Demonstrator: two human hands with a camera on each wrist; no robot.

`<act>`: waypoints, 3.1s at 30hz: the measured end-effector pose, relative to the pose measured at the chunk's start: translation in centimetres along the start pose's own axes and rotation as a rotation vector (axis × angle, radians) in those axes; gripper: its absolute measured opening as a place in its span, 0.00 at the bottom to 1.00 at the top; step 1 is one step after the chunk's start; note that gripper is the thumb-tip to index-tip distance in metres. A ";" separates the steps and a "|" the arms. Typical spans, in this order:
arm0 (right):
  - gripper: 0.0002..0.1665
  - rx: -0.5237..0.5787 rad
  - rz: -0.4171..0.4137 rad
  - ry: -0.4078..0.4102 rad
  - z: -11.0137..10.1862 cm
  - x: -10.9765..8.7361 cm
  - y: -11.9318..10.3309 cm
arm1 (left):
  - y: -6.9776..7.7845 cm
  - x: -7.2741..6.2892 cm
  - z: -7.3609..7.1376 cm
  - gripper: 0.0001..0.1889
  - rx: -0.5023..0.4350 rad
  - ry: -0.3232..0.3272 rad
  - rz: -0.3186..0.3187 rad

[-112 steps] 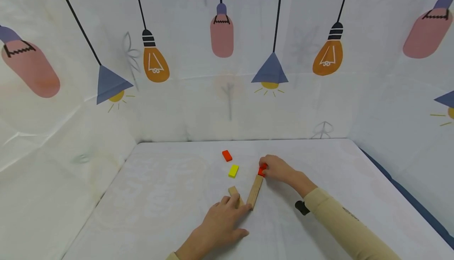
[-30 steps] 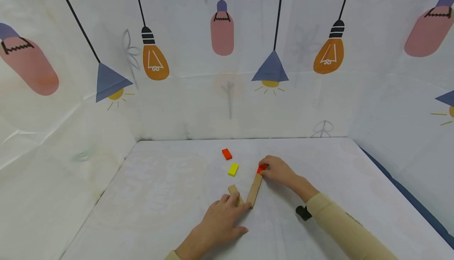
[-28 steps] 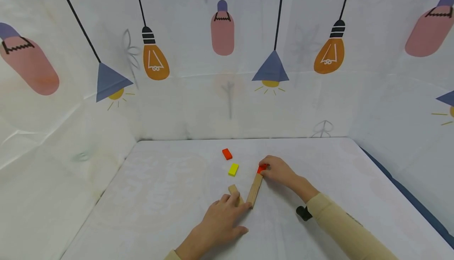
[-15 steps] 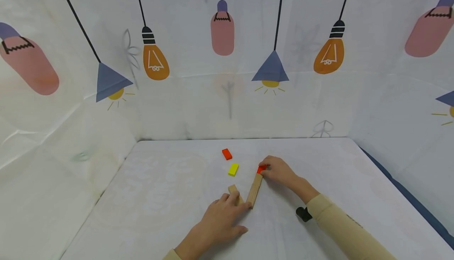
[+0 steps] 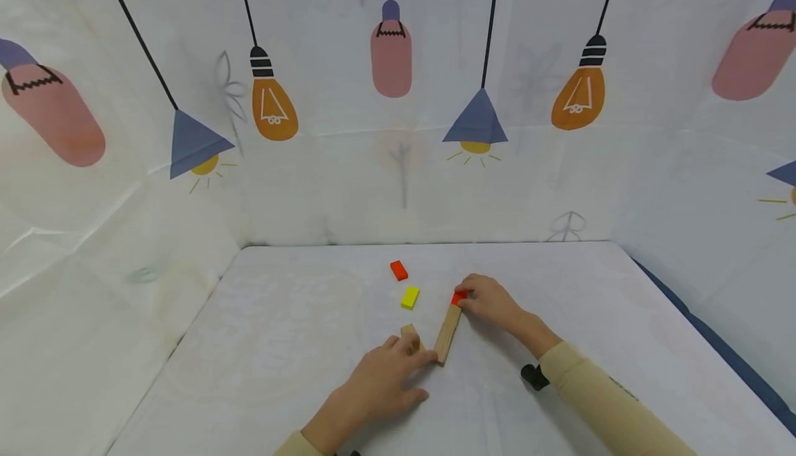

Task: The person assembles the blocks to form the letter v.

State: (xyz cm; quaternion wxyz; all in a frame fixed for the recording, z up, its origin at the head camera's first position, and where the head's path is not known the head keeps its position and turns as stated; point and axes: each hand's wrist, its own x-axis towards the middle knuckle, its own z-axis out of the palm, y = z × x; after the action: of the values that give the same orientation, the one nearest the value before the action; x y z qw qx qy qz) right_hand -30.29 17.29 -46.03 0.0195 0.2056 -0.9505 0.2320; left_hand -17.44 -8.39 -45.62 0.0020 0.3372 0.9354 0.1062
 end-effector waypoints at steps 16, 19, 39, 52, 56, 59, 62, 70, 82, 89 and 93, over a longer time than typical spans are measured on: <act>0.16 0.010 -0.043 0.007 -0.2 -0.2 0.4 | -1.6 0.9 0.2 0.26 -0.093 -0.001 -0.004; 0.16 0.004 -0.047 0.011 -0.1 -0.2 0.4 | -1.8 1.0 0.1 0.26 -0.090 0.019 -0.009; 0.16 0.017 -0.034 0.009 0.1 -0.2 0.5 | -4.3 2.2 -1.3 0.19 0.016 0.238 -0.102; 0.15 0.007 -0.047 0.047 0.4 -0.1 0.5 | -7.3 3.0 -0.9 0.18 0.005 0.235 -0.168; 0.15 0.011 -0.034 0.047 0.4 -0.2 0.5 | -8.2 3.6 -0.9 0.18 -0.025 0.204 -0.183; 0.15 0.024 -0.016 0.035 0.4 -0.3 0.4 | -8.6 4.0 -1.0 0.19 -0.046 0.179 -0.179; 0.15 0.031 -0.009 0.025 0.3 -0.4 0.3 | -8.8 4.4 -1.0 0.20 -0.061 0.169 -0.160; 0.15 0.032 -0.004 0.029 0.4 -0.5 0.2 | -8.6 5.3 -0.8 0.23 -0.108 0.150 -0.163; 0.15 0.037 0.003 0.030 0.5 -0.5 0.3 | -8.8 7.1 -1.0 0.24 -0.167 0.118 -0.170; 0.15 0.042 0.005 0.030 0.5 -0.5 0.3 | -9.1 8.0 -1.3 0.24 -0.161 0.089 -0.197; 0.14 0.051 0.012 0.037 0.4 -0.8 0.3 | -9.0 8.5 -1.6 0.24 -0.172 0.058 -0.208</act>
State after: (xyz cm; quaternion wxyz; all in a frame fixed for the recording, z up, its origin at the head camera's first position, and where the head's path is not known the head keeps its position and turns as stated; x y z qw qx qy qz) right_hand -29.66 17.65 -46.60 0.0303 0.1958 -0.9450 0.2601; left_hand -29.81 -10.08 -45.31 0.0147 0.2338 0.9524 0.1950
